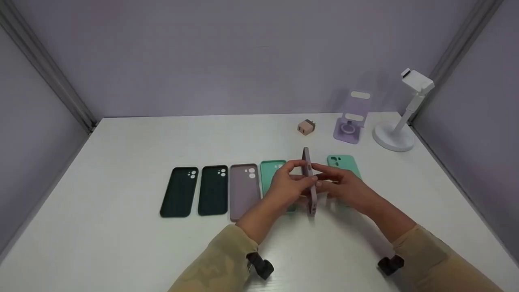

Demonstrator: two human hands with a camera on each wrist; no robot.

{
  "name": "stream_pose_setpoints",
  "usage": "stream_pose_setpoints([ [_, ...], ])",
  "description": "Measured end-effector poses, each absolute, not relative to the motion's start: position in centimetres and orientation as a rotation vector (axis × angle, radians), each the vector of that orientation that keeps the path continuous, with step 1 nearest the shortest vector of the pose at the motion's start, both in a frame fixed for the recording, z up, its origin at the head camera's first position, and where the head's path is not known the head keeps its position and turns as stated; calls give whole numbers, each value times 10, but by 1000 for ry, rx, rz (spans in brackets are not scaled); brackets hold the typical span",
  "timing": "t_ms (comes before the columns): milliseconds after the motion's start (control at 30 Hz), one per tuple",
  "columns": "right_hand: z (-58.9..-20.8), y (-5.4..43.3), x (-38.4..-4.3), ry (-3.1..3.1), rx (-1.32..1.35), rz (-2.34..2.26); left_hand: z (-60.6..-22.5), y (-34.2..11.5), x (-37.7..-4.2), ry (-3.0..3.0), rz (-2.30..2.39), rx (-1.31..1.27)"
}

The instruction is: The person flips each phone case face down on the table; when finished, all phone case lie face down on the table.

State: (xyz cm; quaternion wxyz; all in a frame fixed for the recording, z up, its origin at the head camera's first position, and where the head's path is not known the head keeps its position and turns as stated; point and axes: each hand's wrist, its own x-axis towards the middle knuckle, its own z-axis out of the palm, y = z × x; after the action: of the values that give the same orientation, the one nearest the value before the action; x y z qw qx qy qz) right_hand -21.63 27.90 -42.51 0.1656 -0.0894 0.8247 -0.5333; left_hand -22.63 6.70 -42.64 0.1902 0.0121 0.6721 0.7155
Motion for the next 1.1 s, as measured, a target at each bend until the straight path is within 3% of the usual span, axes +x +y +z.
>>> stream_pose_setpoints([
  [1100,-427,266,-211,2467,-259,-1486,-419,48,-222,1819,2134,143],
])
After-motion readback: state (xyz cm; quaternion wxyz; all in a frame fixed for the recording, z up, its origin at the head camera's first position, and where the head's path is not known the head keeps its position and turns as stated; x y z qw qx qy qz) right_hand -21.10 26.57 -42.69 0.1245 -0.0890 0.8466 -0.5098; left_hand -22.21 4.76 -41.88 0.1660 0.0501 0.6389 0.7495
